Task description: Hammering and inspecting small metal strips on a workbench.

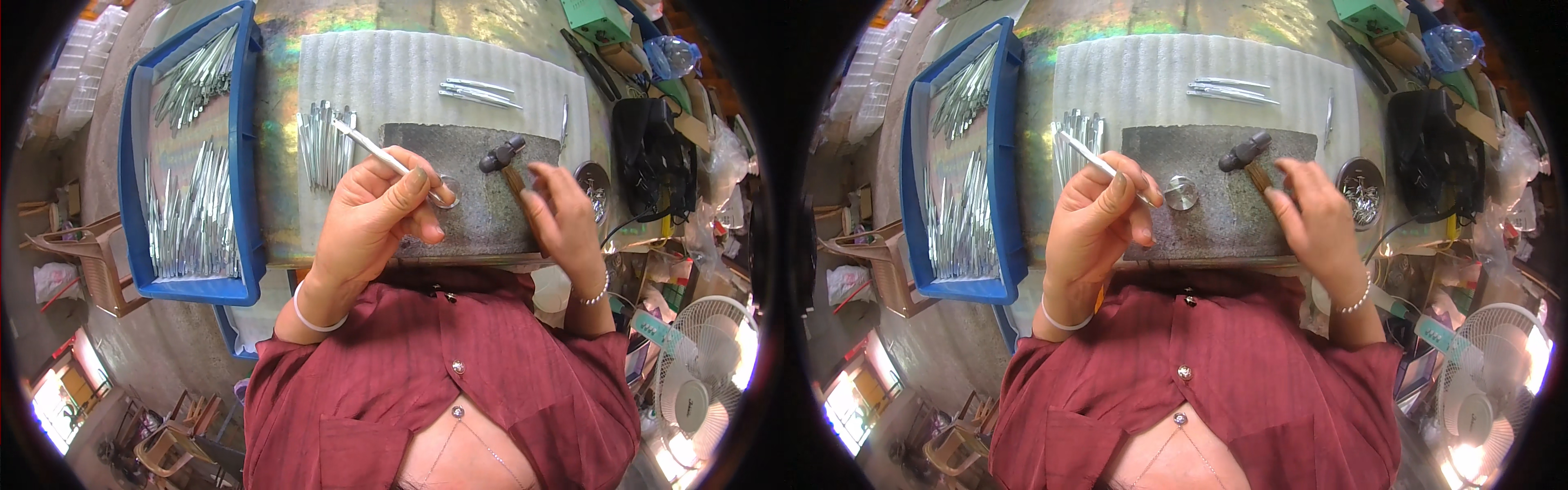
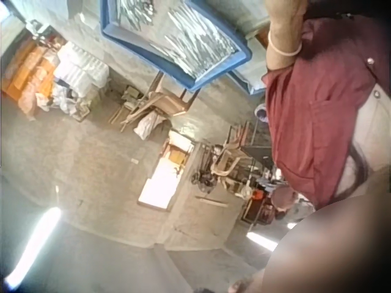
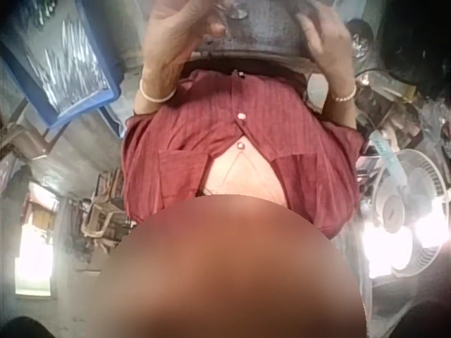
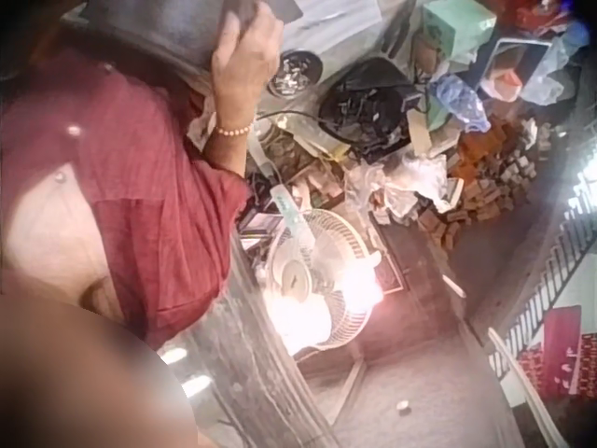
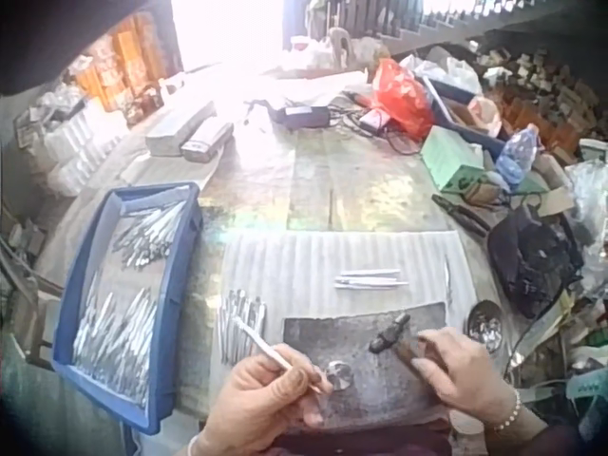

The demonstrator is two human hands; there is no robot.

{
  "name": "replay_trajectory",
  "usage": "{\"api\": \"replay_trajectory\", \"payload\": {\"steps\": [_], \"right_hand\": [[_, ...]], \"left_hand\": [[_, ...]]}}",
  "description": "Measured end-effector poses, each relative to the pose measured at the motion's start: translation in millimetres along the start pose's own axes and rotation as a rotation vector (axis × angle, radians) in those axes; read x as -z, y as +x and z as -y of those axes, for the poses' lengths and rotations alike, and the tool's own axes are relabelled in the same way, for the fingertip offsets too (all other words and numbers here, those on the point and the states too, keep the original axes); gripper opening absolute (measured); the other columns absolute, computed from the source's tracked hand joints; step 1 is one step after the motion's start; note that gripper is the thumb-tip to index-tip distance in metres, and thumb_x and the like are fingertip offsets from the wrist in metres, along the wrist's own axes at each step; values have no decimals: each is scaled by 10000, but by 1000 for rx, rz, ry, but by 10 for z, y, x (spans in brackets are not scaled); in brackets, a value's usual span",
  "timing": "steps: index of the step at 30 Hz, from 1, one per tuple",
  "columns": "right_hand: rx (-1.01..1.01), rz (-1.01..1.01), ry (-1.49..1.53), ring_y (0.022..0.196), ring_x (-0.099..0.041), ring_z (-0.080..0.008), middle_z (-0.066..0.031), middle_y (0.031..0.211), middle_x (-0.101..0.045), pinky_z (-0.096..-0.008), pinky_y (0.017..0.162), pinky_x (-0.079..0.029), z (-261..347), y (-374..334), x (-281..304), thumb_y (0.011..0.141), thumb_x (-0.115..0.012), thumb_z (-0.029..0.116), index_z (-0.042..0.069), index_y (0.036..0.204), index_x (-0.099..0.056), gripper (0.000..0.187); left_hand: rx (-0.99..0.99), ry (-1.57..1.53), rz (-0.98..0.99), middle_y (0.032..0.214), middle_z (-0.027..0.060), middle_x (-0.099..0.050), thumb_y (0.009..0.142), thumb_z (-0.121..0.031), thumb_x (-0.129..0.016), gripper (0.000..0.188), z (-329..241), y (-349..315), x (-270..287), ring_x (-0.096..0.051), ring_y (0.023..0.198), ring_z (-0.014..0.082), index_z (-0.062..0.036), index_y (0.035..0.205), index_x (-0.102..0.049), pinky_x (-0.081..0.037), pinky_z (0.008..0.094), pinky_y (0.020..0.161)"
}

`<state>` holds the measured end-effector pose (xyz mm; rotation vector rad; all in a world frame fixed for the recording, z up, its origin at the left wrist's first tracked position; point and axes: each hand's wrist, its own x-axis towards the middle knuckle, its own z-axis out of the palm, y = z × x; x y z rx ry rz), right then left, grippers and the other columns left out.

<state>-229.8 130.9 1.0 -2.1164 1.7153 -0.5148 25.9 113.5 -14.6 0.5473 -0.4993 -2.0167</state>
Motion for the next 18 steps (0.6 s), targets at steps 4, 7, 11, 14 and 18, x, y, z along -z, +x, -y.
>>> {"api": "replay_trajectory", "payload": {"steps": [4,7,11,14,18], "right_hand": [[-195,-185,-2,766,-618,-297,-170,818,-610,-360,703,-476,-491,366,27,859,-582,167,-8,1084,-563,285],[-278,-216,-136,794,-625,-323,-193,848,-624,-384,739,-474,-942,688,17,846,-587,195,-14,1109,-543,338],[-350,-151,-277,910,-621,-364,-239,949,-630,-415,827,-460,-1335,986,-103,774,-585,165,-21,1140,-510,417],[-428,-107,-241,960,-611,-369,-256,993,-622,-408,854,-457,-1469,1070,-76,735,-564,133,-18,1143,-506,438],[-483,-35,-194,953,-617,-348,-249,1011,-622,-384,850,-461,-1565,1148,12,721,-581,151,-34,1126,-533,448]], "left_hand": [[12,69,-57,847,125,-653,906,-117,-587,184,4,1,-42,-623,577,124,-30,1055,-522,-502,198,500],[51,107,-67,805,123,-654,878,-97,-623,289,-37,1,-99,-611,557,119,-35,1118,-475,-479,193,478],[97,220,-98,745,108,-645,837,-89,-672,376,-101,-64,-129,-582,518,107,-36,1138,-454,-457,193,461],[109,259,-96,732,96,-639,832,-94,-678,381,-127,-71,-160,-565,502,100,-37,1137,-456,-442,193,454],[146,292,-70,729,86,-636,833,-110,-682,397,-160,-47,-156,-560,500,101,-43,1151,-455,-432,195,468]]}}
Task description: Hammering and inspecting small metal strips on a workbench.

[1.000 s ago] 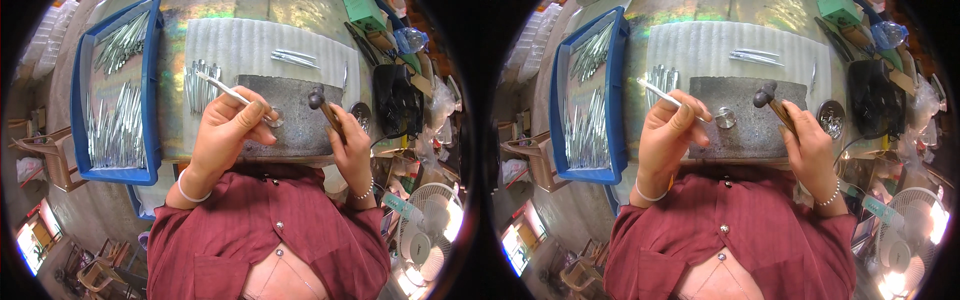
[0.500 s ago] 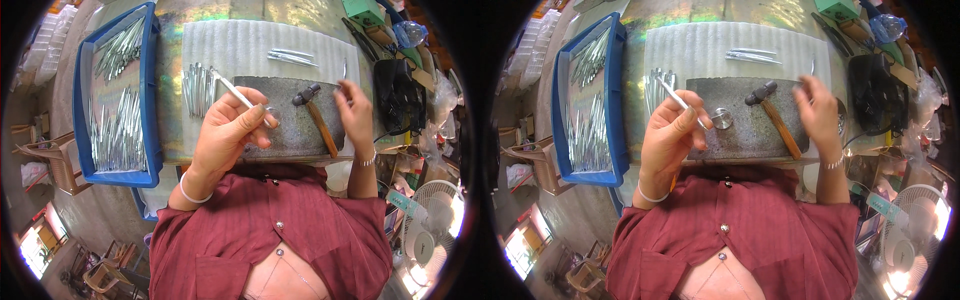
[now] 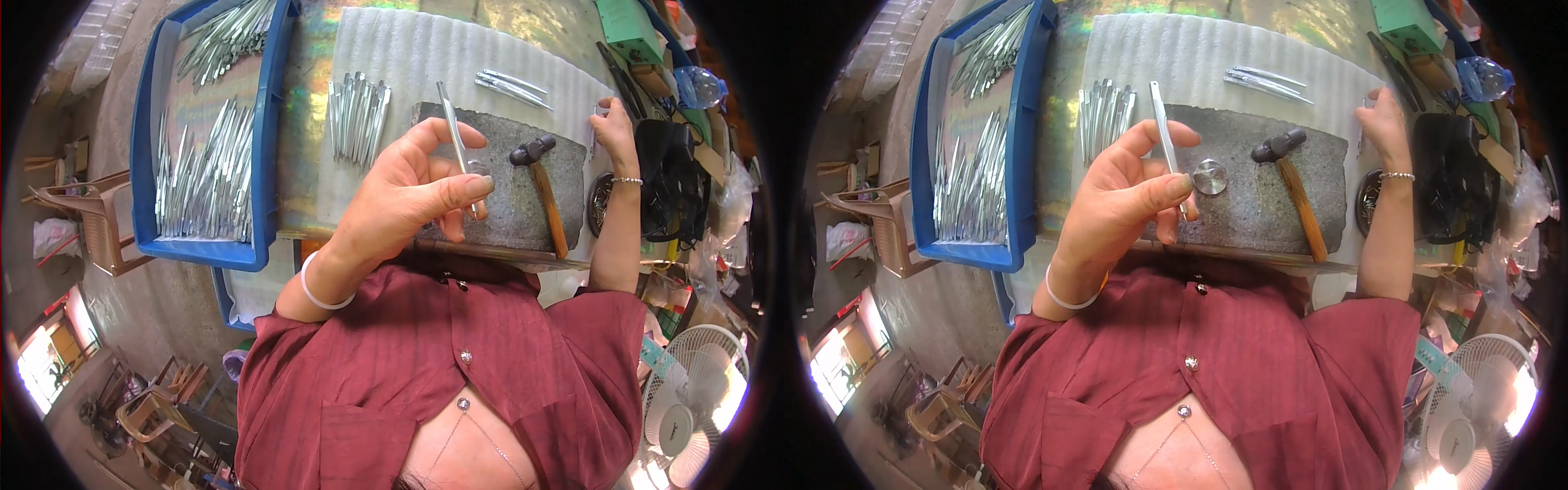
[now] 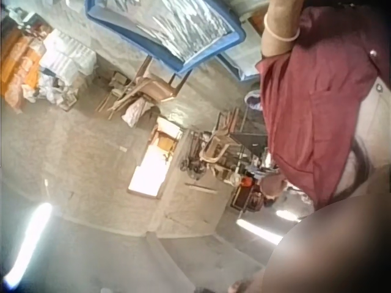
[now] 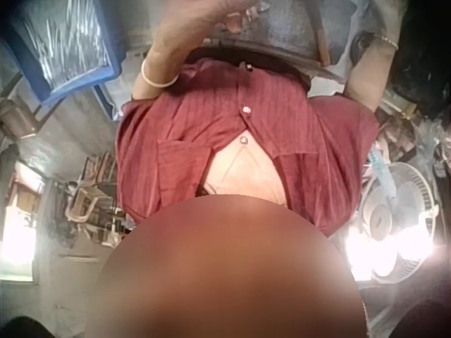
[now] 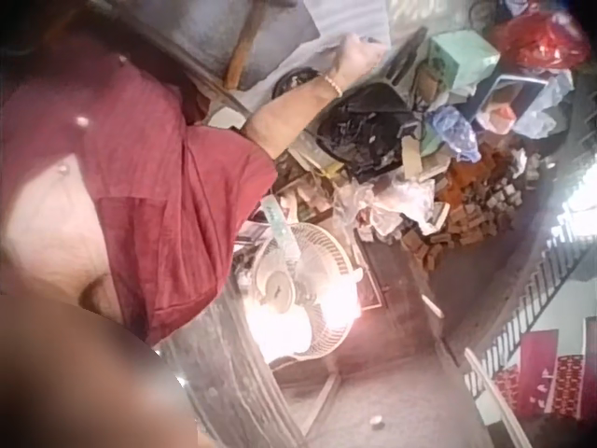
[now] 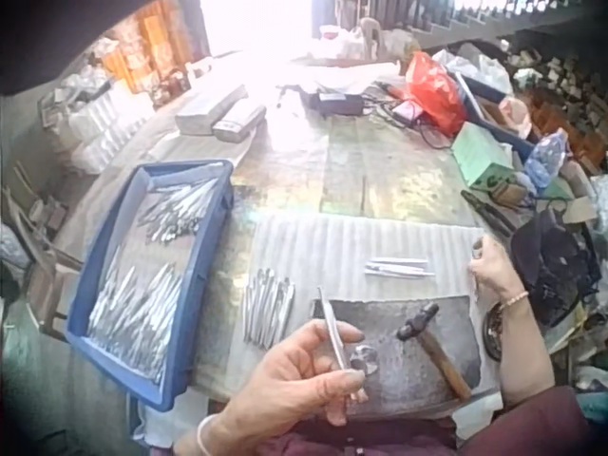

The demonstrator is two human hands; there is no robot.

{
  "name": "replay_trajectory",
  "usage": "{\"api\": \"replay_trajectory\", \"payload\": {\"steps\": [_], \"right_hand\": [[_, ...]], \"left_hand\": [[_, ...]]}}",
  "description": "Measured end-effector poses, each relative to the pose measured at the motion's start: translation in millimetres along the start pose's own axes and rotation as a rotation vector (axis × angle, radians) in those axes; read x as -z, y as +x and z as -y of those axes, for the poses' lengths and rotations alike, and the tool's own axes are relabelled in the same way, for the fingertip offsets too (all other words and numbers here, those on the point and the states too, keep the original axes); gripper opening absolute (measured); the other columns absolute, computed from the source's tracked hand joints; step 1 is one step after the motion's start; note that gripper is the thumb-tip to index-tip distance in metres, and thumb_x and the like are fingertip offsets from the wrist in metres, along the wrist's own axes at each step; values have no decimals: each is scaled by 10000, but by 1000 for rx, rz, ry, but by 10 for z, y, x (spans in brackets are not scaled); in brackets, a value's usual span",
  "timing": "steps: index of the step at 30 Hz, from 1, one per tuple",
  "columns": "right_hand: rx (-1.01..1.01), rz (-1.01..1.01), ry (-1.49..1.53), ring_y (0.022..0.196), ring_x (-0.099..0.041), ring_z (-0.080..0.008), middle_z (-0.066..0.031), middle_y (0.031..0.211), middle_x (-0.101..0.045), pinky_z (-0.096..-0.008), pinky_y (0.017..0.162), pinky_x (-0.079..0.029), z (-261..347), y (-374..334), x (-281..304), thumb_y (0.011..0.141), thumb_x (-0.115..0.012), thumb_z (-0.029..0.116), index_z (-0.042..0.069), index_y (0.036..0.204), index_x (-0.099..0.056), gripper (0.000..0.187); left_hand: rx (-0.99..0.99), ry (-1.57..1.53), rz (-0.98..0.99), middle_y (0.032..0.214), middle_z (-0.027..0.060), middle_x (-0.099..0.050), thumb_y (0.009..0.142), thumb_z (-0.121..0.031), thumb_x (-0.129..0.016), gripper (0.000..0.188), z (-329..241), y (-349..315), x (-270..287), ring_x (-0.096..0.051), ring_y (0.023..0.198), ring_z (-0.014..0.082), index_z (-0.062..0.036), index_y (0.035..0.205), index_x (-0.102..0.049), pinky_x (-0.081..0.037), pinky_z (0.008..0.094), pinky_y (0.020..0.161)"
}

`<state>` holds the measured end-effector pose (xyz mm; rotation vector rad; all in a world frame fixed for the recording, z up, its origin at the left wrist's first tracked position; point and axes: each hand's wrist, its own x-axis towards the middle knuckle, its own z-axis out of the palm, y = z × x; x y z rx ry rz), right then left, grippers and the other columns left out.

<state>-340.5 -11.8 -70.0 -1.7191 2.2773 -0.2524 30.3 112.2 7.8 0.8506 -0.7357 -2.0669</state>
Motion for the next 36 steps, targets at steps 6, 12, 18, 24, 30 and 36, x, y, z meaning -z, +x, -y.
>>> {"api": "replay_trajectory", "payload": {"steps": [6,12,18,24,30,36], "right_hand": [[-39,16,62,907,-629,-307,-235,986,-630,-360,798,-481,-91,41,-56,711,-580,140,-56,1112,-552,447],[-48,110,491,607,-530,-102,-29,770,-590,-235,503,-431,-101,-141,62,770,-597,97,-23,949,-614,217],[155,141,551,631,-477,-39,16,765,-557,-195,534,-406,394,-727,599,859,-600,113,-2,912,-581,128],[295,227,898,658,-512,-41,-3,769,-562,-183,568,-414,996,-1527,809,860,-607,47,-12,913,-577,85],[462,382,1074,639,-548,-59,-42,793,-569,-185,555,-440,1291,-1831,715,833,-635,1,-35,906,-575,102],[673,178,934,621,-551,-80,-64,767,-576,-201,532,-438,1457,-1787,547,814,-669,22,-33,878,-604,107]], "left_hand": [[-51,100,14,748,96,-626,893,-118,-605,325,65,48,-32,-566,547,96,-14,1167,-467,-457,190,496],[-310,475,-26,760,47,-628,917,-115,-568,142,180,25,1,-606,663,104,23,915,-600,-487,231,594],[-418,696,-29,791,57,-616,853,-13,-616,159,185,20,-97,-601,692,94,15,1009,-620,-471,234,613],[-245,586,49,987,83,-634,905,-1,-538,268,145,39,-203,-601,766,95,36,1171,-545,-473,221,702],[-414,458,113,1064,108,-612,905,17,-534,281,291,77,-201,-614,829,123,41,1185,-524,-499,249,776],[-495,314,-7,835,74,-652,856,18,-611,181,350,62,-241,-622,785,98,20,1032,-571,-499,231,673]]}}
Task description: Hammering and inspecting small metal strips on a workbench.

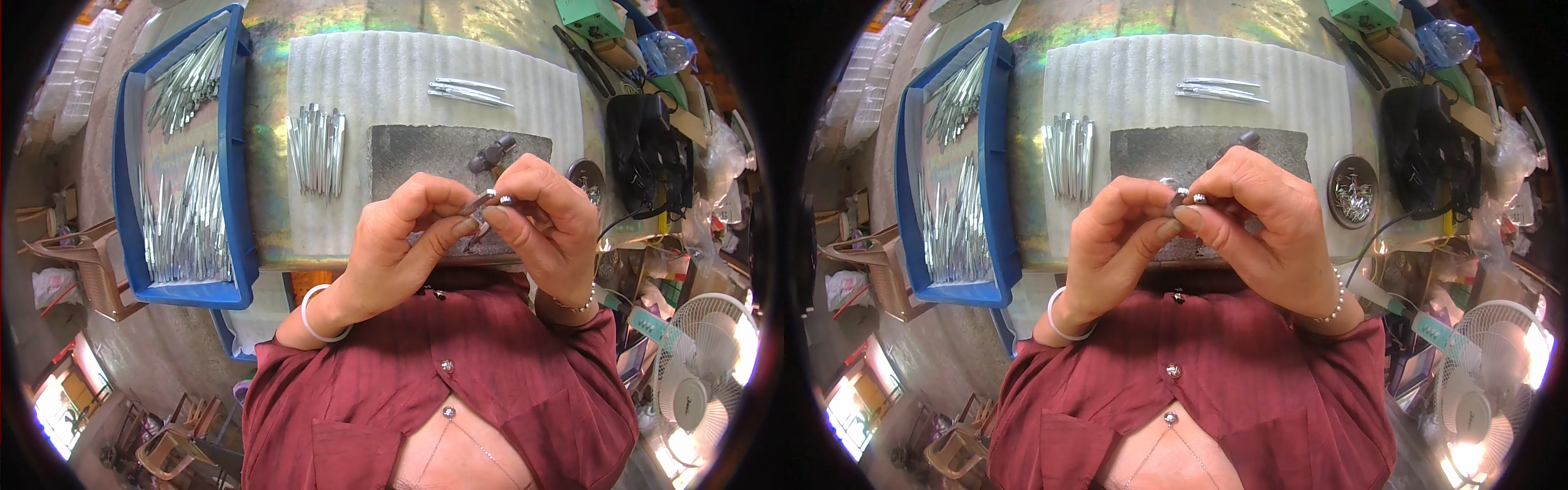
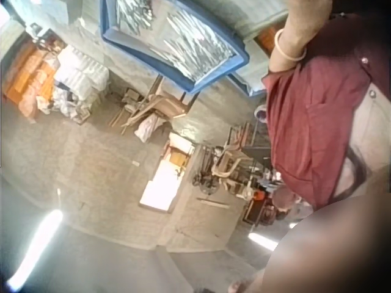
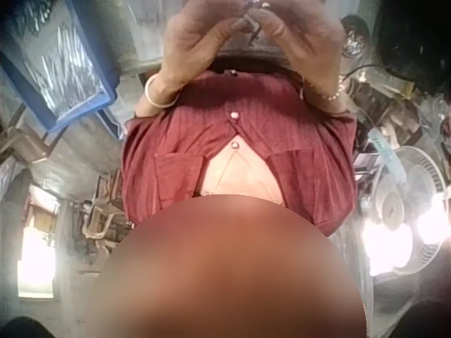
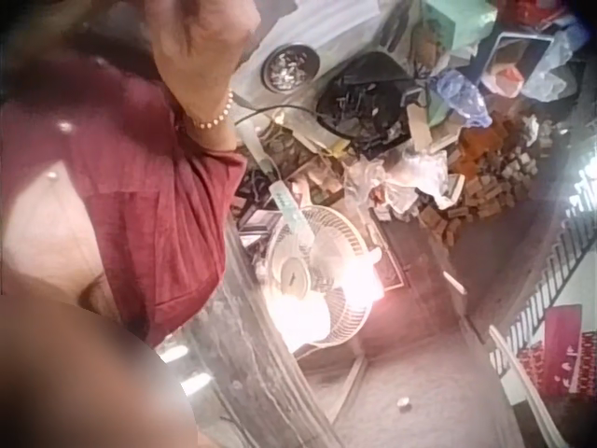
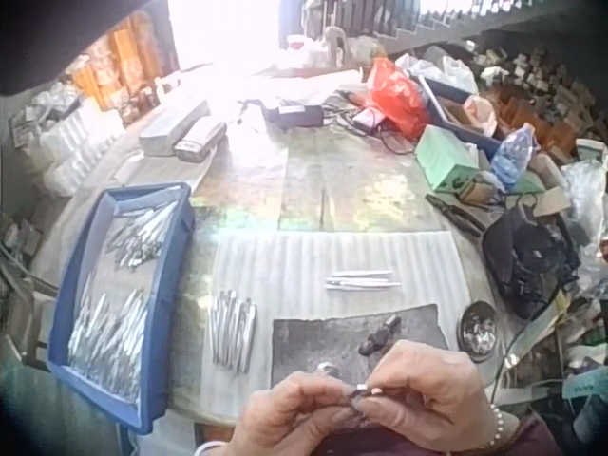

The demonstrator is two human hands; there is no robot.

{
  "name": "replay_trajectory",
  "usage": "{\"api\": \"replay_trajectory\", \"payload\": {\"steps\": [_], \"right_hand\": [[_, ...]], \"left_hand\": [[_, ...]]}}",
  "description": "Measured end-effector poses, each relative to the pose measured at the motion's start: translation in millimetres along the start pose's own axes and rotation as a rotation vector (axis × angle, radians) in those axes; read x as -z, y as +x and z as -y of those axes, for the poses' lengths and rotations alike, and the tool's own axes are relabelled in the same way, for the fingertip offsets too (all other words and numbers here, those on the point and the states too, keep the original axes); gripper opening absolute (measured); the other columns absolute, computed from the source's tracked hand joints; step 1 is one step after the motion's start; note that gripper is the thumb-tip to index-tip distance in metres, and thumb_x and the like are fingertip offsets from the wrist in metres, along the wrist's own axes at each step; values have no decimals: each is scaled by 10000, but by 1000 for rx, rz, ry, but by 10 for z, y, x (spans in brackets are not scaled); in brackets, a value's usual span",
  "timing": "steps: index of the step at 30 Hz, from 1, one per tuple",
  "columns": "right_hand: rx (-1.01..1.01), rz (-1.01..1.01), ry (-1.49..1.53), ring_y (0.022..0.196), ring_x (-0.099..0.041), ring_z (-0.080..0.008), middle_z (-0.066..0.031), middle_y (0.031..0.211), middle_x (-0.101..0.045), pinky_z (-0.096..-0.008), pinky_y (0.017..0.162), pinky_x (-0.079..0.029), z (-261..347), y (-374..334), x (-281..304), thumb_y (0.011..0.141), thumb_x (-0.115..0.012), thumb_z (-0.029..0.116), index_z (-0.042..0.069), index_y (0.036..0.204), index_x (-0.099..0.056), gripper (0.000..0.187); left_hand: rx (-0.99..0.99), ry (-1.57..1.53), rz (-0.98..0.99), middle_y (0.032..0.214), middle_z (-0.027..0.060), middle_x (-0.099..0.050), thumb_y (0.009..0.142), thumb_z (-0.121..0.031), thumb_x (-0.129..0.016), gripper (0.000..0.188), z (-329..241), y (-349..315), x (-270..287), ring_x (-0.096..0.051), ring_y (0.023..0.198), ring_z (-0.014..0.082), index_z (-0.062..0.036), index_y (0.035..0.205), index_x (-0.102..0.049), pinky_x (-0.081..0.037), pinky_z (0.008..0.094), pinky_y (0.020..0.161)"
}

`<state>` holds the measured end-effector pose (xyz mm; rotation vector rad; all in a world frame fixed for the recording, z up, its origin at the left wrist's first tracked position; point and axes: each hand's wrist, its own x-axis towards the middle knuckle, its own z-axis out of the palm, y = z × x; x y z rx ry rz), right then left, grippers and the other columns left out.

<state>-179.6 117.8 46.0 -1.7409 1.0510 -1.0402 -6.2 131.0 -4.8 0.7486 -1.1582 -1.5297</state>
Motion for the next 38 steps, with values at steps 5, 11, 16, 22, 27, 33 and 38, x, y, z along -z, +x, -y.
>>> {"api": "replay_trajectory", "payload": {"steps": [5,11,16,22,27,33,38], "right_hand": [[-48,-47,-36,596,-557,-83,-60,744,-596,-210,525,-440,30,-16,-86,792,-692,22,-22,878,-618,122],[-164,-57,-18,595,-596,-87,-52,714,-609,-210,531,-458,69,-23,-140,788,-696,24,-19,858,-616,115],[-247,-57,4,564,-598,-82,-43,680,-609,-208,513,-461,42,-46,-152,808,-682,34,-17,828,-596,102],[-517,-66,394,486,-538,-43,-15,616,-587,-168,426,-398,-59,29,-169,854,-645,72,17,764,-554,140],[-619,-40,547,403,-401,-14,5,564,-532,-157,366,-274,-301,12,-171,858,-634,125,50,731,-559,165],[-698,11,805,376,-368,-16,4,569,-532,-159,341,-255,-432,2,-178,867,-618,129,57,752,-568,145],[-726,5,900,356,-355,-24,-1,578,-546,-163,321,-250,-528,-64,-190,871,-610,130,64,766,-573,130]], "left_hand": [[10,115,66,818,73,-652,849,12,-622,164,-18,-3,53,-635,756,97,14,993,-545,-498,224,638],[11,172,109,759,76,-646,856,24,-604,124,-61,0,69,-639,728,83,6,954,-531,-494,225,616],[116,104,151,803,78,-646,878,25,-575,100,-104,-2,75,-623,765,87,16,961,-519,-500,223,651],[337,-57,171,833,81,-637,908,-21,-558,89,-66,18,122,-613,777,110,24,972,-517,-515,229,667],[494,29,186,776,53,-627,905,-98,-593,130,-103,77,187,-602,695,75,16,948,-547,-493,196,584],[555,18,205,667,24,-616,890,-165,-624,178,-140,120,199,-584,527,61,-5,914,-549,-455,176,441],[624,-27,205,653,29,-617,881,-195,-637,203,-150,132,185,-598,497,81,-15,906,-546,-463,167,417]]}}
